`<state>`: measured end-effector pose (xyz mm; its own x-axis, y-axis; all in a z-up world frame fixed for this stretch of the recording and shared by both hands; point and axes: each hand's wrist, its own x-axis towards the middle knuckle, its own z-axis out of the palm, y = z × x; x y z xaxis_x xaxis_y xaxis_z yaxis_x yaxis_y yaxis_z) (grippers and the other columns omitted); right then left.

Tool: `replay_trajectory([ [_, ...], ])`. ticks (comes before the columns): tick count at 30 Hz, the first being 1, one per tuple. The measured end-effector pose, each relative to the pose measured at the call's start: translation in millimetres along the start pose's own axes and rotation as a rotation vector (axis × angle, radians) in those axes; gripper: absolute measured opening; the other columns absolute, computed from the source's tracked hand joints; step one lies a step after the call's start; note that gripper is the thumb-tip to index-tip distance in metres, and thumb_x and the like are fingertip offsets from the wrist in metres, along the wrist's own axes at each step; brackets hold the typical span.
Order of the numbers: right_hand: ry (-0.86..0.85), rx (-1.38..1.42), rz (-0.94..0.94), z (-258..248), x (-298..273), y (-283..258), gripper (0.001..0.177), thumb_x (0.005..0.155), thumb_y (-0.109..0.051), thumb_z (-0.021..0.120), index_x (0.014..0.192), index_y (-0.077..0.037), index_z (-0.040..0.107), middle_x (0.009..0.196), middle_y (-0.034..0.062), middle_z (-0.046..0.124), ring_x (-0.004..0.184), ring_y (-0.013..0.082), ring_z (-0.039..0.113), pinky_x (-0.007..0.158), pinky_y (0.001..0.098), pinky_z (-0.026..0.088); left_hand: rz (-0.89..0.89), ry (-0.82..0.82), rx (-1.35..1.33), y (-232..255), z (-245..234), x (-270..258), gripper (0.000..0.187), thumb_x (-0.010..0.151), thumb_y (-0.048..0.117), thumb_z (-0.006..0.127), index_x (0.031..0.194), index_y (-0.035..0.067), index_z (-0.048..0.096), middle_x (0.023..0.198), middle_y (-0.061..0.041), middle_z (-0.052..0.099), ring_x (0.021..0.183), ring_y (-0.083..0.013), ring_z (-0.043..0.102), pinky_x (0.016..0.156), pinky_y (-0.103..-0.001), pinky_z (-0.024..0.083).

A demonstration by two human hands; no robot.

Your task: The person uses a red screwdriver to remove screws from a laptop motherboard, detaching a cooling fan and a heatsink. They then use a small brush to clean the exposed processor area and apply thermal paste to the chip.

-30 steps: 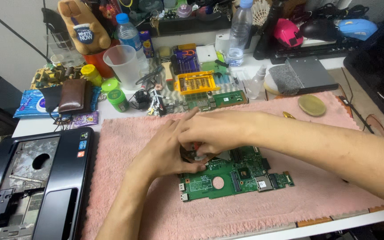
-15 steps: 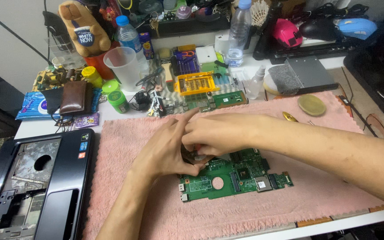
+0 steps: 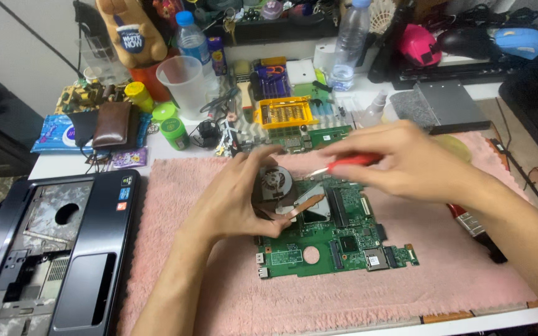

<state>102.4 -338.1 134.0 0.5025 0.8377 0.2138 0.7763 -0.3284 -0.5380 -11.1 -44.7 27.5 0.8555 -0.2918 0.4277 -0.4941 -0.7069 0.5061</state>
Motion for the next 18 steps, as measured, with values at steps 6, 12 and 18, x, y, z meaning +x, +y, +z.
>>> replay_trajectory([
  [6,0.033,0.099,0.386,5,-35,27,0.063,0.101,-0.037,0.069,0.164,-0.027,0.07,0.127,-0.0014,0.092,0.092,0.0104,0.091,0.084,0.0277,0.068,-0.038,-0.004,-0.079,-6,-3,-3,0.118,0.077,0.061,0.096,0.168,0.011,0.04,0.151,-0.022,0.074,0.138,-0.0358,0.071,0.117,-0.05,0.051],
  [12,0.055,0.275,0.537,41,-51,59,0.05,0.105,-0.01,0.068,0.155,-0.013,0.076,0.113,0.006,0.087,0.097,0.0153,0.082,0.097,0.0301,0.066,-0.027,-0.009,-0.111,-9,-2,-4,0.117,0.078,0.059,0.095,0.168,0.01,0.039,0.159,-0.019,0.067,0.14,-0.0323,0.07,0.119,-0.048,0.05],
  [18,-0.013,0.766,0.708,82,-37,51,0.069,0.094,-0.037,0.083,0.159,-0.017,0.078,0.061,-0.0031,0.06,0.051,0.0091,0.052,0.043,0.0254,0.035,-0.002,0.034,-0.024,-13,3,-3,0.119,0.072,0.049,0.101,0.166,0.006,0.042,0.156,-0.018,0.069,0.14,-0.0343,0.072,0.118,-0.044,0.046],
])
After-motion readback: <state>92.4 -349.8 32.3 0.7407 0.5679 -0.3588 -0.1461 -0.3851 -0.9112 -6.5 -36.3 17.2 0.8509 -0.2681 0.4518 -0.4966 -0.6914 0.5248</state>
